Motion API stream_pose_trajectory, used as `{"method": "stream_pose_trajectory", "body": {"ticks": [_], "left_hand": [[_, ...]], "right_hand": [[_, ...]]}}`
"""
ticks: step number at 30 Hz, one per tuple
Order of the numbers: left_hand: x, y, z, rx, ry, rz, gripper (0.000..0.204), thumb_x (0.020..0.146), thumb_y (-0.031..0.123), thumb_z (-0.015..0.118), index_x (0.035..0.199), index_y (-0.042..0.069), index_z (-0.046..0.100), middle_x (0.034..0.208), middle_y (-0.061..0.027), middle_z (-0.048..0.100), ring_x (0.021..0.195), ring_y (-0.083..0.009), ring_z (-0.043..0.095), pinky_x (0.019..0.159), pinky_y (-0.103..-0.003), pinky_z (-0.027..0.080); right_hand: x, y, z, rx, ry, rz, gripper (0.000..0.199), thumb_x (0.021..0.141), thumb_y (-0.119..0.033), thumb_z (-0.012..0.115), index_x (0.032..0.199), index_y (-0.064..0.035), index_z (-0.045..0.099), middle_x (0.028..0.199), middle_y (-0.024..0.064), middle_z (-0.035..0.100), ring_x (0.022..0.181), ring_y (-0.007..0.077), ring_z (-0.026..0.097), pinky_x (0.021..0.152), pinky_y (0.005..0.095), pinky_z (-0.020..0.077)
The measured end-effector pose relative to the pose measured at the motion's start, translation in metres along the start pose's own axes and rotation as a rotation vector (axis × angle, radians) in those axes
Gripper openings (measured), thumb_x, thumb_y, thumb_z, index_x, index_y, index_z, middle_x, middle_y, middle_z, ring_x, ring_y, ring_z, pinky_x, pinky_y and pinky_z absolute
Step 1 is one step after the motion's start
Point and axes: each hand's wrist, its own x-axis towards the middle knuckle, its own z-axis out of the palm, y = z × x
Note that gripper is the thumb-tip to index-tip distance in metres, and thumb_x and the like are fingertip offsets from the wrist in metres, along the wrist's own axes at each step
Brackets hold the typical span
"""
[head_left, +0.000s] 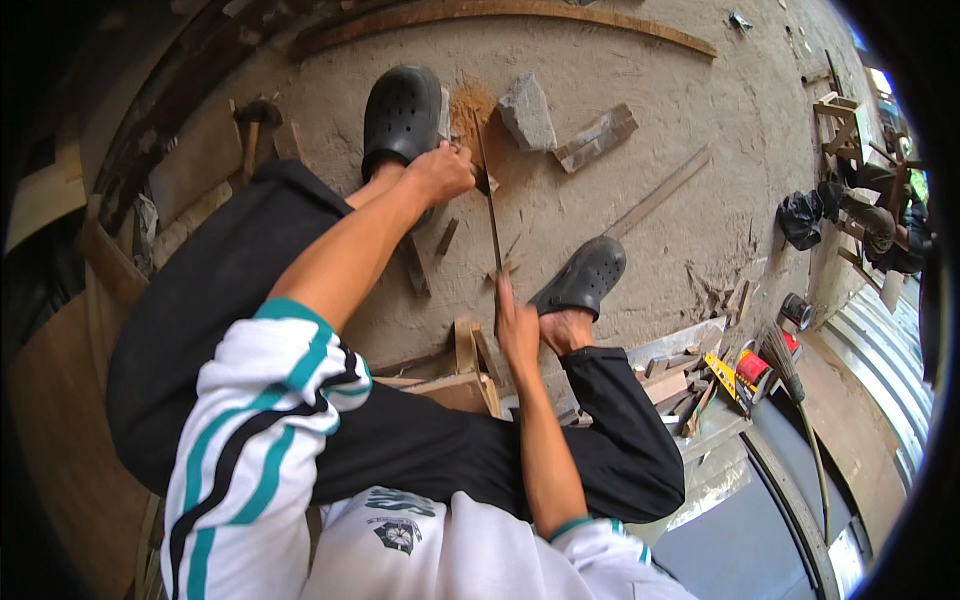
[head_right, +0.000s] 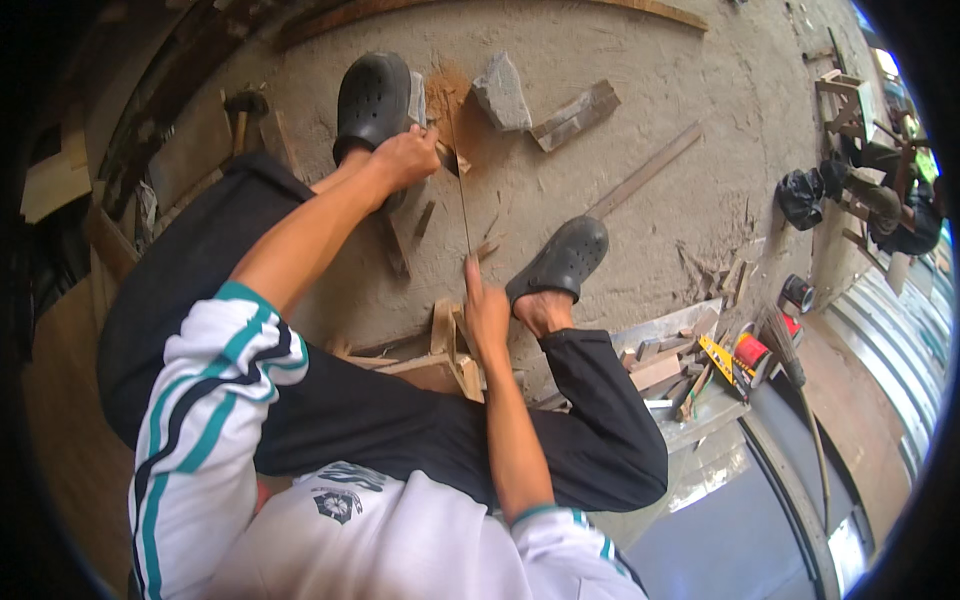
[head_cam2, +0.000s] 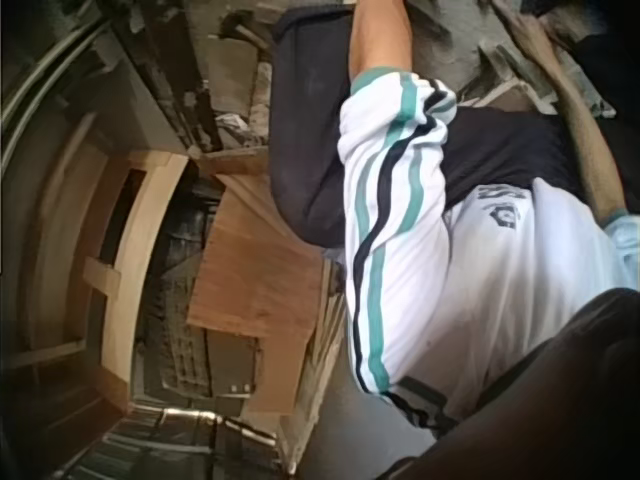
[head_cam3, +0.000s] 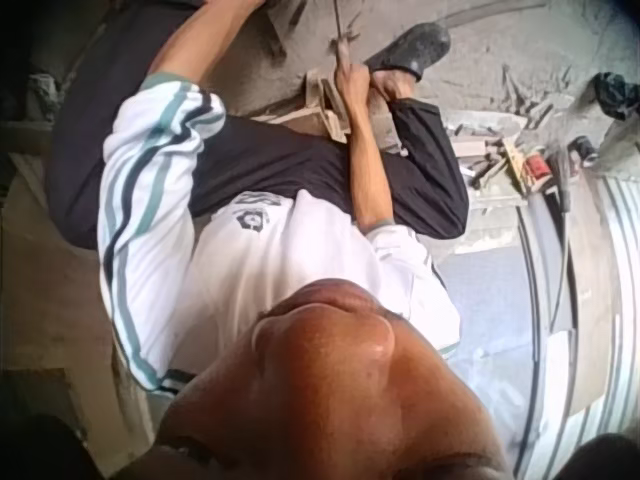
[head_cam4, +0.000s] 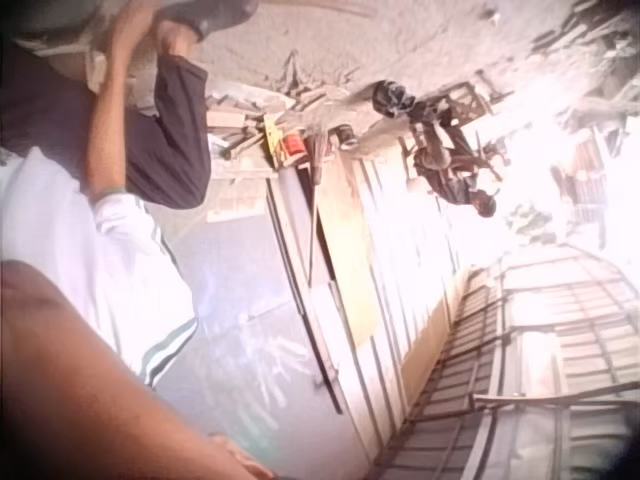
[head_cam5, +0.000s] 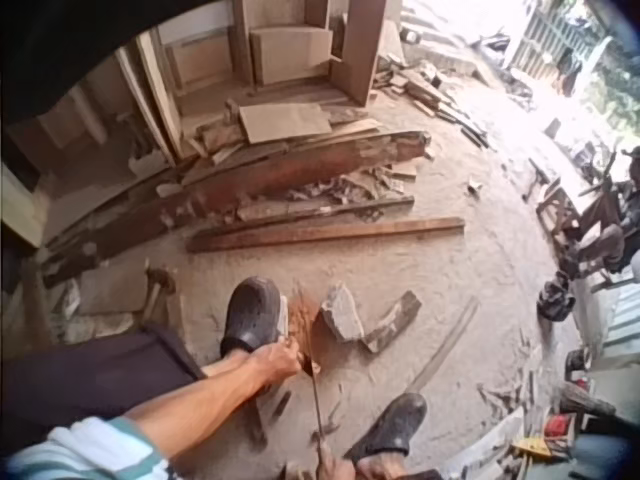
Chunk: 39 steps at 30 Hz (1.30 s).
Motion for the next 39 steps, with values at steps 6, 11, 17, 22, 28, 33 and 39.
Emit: {"method": "stream_pose_trajectory", "body": {"ticks": [6, 11, 17, 22, 28, 33, 39], "left_hand": [[-0.003, -0.001, -0.002, 0.023, 0.008, -0.007, 0.017, 0.08, 0.006, 0.06, 0.085, -0.005, 0.072, 0.098, -0.0246, 0.062, 0.09, -0.0367, 0.069, 0.076, -0.038, 0.058], [0.011, 0.0, 0.003, -0.021, -0.03, 0.03, 0.017, 0.081, 0.005, 0.059, 0.086, -0.005, 0.072, 0.1, -0.026, 0.062, 0.092, -0.0359, 0.069, 0.077, -0.037, 0.058], [-0.001, -0.001, 0.004, 0.044, -0.01, -0.007, 0.019, 0.081, 0.006, 0.058, 0.085, -0.006, 0.071, 0.102, -0.0262, 0.061, 0.093, -0.038, 0.069, 0.079, -0.039, 0.058], [0.017, 0.008, 0.003, -0.048, 0.0, 0.009, 0.019, 0.081, 0.008, 0.058, 0.084, -0.005, 0.072, 0.1, -0.025, 0.061, 0.091, -0.0399, 0.069, 0.078, -0.04, 0.058], [-0.001, -0.004, 0.005, 0.019, 0.038, -0.004, 0.017, 0.08, 0.007, 0.058, 0.08, -0.003, 0.072, 0.095, -0.0223, 0.062, 0.086, -0.0359, 0.07, 0.077, -0.039, 0.058], [0.01, -0.003, 0.004, 0.023, 0.043, 0.037, 0.016, 0.08, 0.006, 0.058, 0.079, -0.002, 0.072, 0.093, -0.0219, 0.063, 0.084, -0.034, 0.07, 0.078, -0.038, 0.057], [0.001, -0.003, 0.009, 0.011, 0.068, 0.016, 0.017, 0.08, 0.006, 0.058, 0.08, -0.004, 0.071, 0.094, -0.0221, 0.063, 0.085, -0.0343, 0.07, 0.079, -0.039, 0.057]], "right_hand": [[-0.007, -0.015, -0.02, 0.016, -0.186, 0.323, 0.045, 0.1, -0.036, 0.049, 0.091, 0.0037, 0.067, 0.06, 0.028, 0.053, 0.047, 0.0373, 0.048, 0.052, 0.0477, 0.0411], [0.052, -0.053, -0.018, 0.01, -0.059, 0.326, 0.068, 0.099, -0.049, 0.045, 0.071, 0.0111, 0.061, 0.06, 0.0307, 0.053, 0.057, 0.0475, 0.054, 0.06, 0.0527, 0.0425], [-0.052, -0.031, -0.034, 0.046, -0.024, 0.299, 0.077, 0.095, -0.057, 0.047, 0.067, 0.0141, 0.058, 0.063, 0.0349, 0.05, 0.06, 0.0487, 0.055, 0.062, 0.0518, 0.0426], [0.041, -0.033, -0.024, 0.076, -0.03, 0.345, 0.075, 0.095, -0.056, 0.047, 0.07, 0.0127, 0.06, 0.063, 0.0334, 0.051, 0.057, 0.0444, 0.056, 0.06, 0.0524, 0.0419], [-0.05, -0.029, -0.043, 0.071, -0.103, 0.281, 0.065, 0.099, -0.048, 0.044, 0.075, 0.0086, 0.064, 0.063, 0.0319, 0.055, 0.059, 0.0442, 0.059, 0.059, 0.0526, 0.0411], [0.029, -0.034, -0.026, 0.047, -0.144, 0.337, 0.069, 0.099, -0.051, 0.043, 0.078, 0.0123, 0.062, 0.061, 0.034, 0.053, 0.061, 0.0458, 0.06, 0.059, 0.0506, 0.044], [-0.024, -0.023, -0.026, -0.054, -0.054, 0.01, 0.054, 0.101, -0.041, 0.042, 0.093, 0.0067, 0.067, 0.06, 0.0305, 0.053, 0.059, 0.045, 0.057, 0.059, 0.0507, 0.0439]]}}
